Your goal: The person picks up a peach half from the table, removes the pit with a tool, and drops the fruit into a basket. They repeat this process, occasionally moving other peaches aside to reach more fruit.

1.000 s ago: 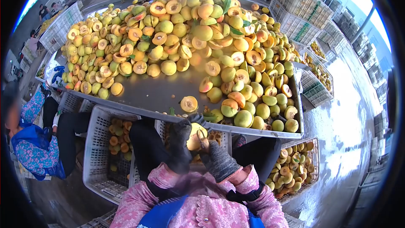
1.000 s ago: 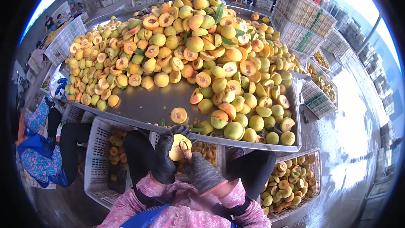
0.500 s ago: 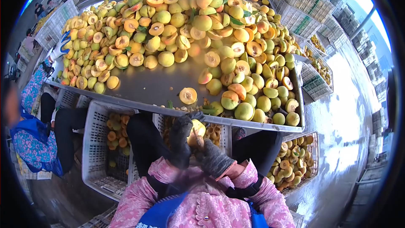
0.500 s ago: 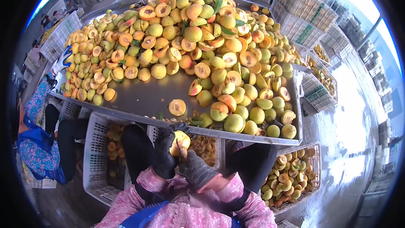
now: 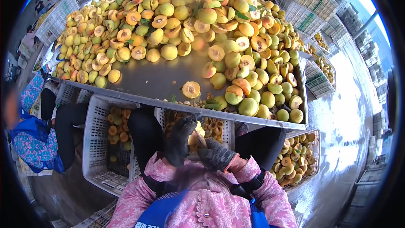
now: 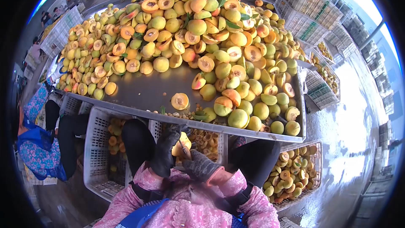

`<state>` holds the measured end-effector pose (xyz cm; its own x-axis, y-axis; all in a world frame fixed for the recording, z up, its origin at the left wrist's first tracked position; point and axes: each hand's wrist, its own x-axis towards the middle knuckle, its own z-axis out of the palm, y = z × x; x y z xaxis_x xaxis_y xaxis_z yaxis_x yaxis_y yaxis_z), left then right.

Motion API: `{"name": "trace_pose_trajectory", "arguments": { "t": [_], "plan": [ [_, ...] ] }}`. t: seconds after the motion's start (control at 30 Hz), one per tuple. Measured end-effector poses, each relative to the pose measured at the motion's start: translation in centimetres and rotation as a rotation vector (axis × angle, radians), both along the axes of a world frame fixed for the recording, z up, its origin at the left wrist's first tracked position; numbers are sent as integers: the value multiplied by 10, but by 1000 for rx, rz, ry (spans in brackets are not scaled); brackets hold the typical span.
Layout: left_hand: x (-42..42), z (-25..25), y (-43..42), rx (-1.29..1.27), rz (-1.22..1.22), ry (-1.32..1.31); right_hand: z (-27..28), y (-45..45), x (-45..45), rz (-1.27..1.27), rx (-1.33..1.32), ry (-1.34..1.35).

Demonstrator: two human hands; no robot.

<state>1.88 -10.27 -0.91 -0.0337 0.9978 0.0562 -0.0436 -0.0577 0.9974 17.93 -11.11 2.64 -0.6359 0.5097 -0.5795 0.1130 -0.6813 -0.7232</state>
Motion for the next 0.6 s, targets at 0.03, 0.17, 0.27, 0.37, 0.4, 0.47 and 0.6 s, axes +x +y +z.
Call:
{"name": "trace_pose_trajectory", "arguments": {
  "t": [0.03,0.17,0.27,0.37,0.4,0.47,0.6],
  "plan": [
    [2,9,-2,-94,33,-69,-10,-2,-1,39,256,-7],
    [11,20,-3,-296,127,-295,-19,-7,-12,70,676,-28],
    [10,21,-2,-272,106,-333,5,-1,-12,117,399,-87],
    [4,19,-2,-238,51,-307,5,-1,-8,184,293,-28],
    [2,18,-2,-226,32,-294,-4,-3,-11,160,376,-15],
    [-4,6,0,-244,-29,-327,-41,-9,-23,64,620,-26],
    [-6,5,-1,-319,-54,-369,-64,-15,-26,-15,877,-17]
  ]
}}
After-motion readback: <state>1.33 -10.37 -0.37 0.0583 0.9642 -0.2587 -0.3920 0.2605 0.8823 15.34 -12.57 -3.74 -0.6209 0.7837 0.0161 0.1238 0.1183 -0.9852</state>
